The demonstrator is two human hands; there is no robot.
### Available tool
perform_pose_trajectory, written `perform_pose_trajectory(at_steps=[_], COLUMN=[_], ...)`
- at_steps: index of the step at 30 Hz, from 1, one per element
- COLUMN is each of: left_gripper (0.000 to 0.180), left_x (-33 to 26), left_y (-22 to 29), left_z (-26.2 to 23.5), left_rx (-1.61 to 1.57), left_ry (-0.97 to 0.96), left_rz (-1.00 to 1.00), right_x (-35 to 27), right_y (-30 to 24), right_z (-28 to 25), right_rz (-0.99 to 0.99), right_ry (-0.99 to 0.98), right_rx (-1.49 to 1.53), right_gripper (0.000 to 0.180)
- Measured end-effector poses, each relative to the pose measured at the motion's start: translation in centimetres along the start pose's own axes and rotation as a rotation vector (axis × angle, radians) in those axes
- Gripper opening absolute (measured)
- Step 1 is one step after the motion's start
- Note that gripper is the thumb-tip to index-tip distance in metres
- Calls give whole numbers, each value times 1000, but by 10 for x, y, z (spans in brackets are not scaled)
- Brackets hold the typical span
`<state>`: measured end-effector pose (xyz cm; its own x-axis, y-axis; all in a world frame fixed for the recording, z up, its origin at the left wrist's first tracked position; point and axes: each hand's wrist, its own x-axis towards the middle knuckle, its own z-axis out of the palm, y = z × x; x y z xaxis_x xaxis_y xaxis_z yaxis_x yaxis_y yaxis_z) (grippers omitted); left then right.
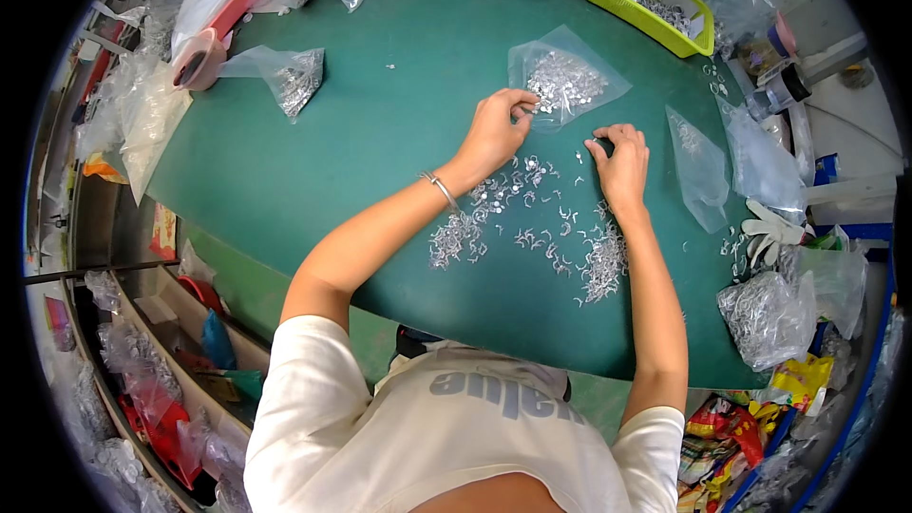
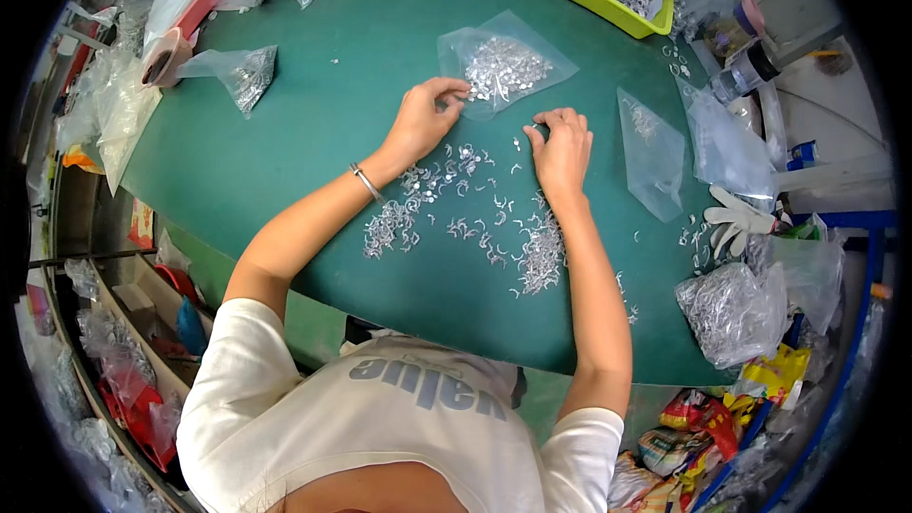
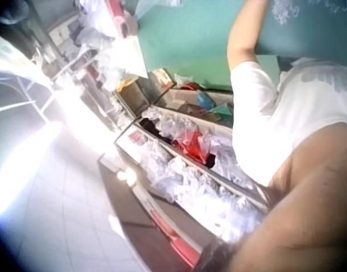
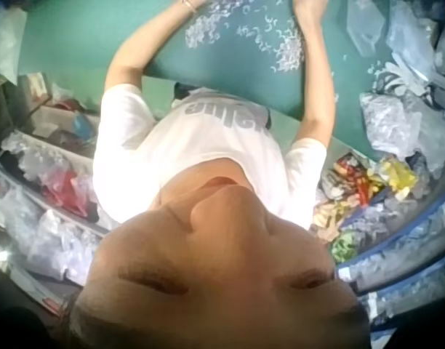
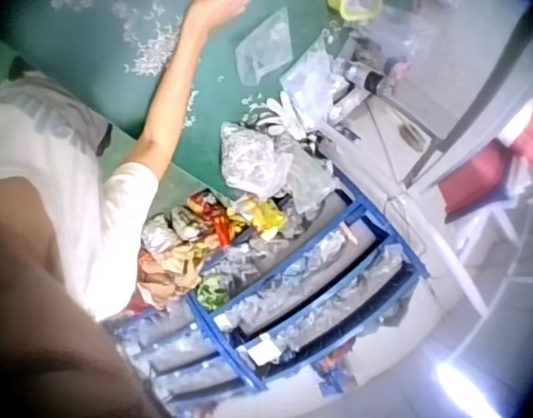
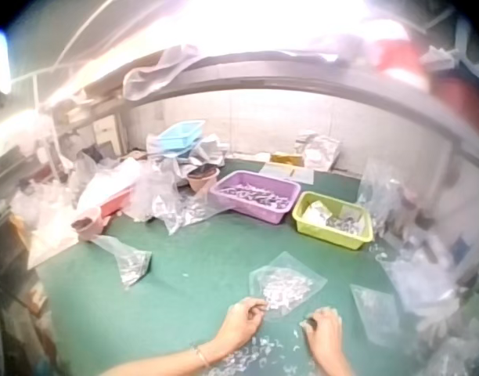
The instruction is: The person sorts small silver metal hooks by hand from a pile on a green workbench, placing some into plastic bags and others into colored trays. They move a filled bag to a storage shelf in the background before returning to continue sorting more parts at the table.
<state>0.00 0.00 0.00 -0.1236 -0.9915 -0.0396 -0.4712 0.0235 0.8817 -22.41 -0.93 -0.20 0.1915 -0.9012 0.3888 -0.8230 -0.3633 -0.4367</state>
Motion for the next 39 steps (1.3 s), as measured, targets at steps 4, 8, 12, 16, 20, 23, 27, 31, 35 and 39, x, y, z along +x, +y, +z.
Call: perform_pose_trajectory(at_steps=[4, 8, 12, 16, 20, 23, 27, 31, 35, 39], left_gripper=[47, 35, 26, 25, 25, 25, 20, 17, 21, 23], left_x=[-1, 6, 20, 25, 27, 22, 23, 22, 25, 23], left_y=[-13, -20, -13, 4, -1, -6, 0, -24, -21, -28], left_z=[18, 13, 6, -4, -8, -12, -5, -6, -1, 0], left_rx=[103, 143, 45, 14, -28, 17, 53, 60, -59, -141], left_ry=[644, 642, 452, 468, 464, 448, 427, 433, 464, 469], left_rz=[103, 102, 74, 34, 60, 94, 194, 221, 143, 56], right_x=[0, 2, 13, 38, 58, 94, 196, 272, 318, 345], right_y=[2, -2, -42, -64, -54, -29, 117, 199, 269, 297], right_z=[3, 0, -6, 9, -3, -36, -73, -83, -67, -66], right_rz=[-107, -229, -535, -603, -568, -429, 238, 592, 471, 408], right_ry=[-8, 106, 188, 120, 172, 369, 444, 438, 552, 396], right_rx=[-88, -166, 122, -22, -68, 75, 220, 136, -50, -244], right_gripper=[8, 7, 7, 10, 10, 15, 54, 82, 73, 46])
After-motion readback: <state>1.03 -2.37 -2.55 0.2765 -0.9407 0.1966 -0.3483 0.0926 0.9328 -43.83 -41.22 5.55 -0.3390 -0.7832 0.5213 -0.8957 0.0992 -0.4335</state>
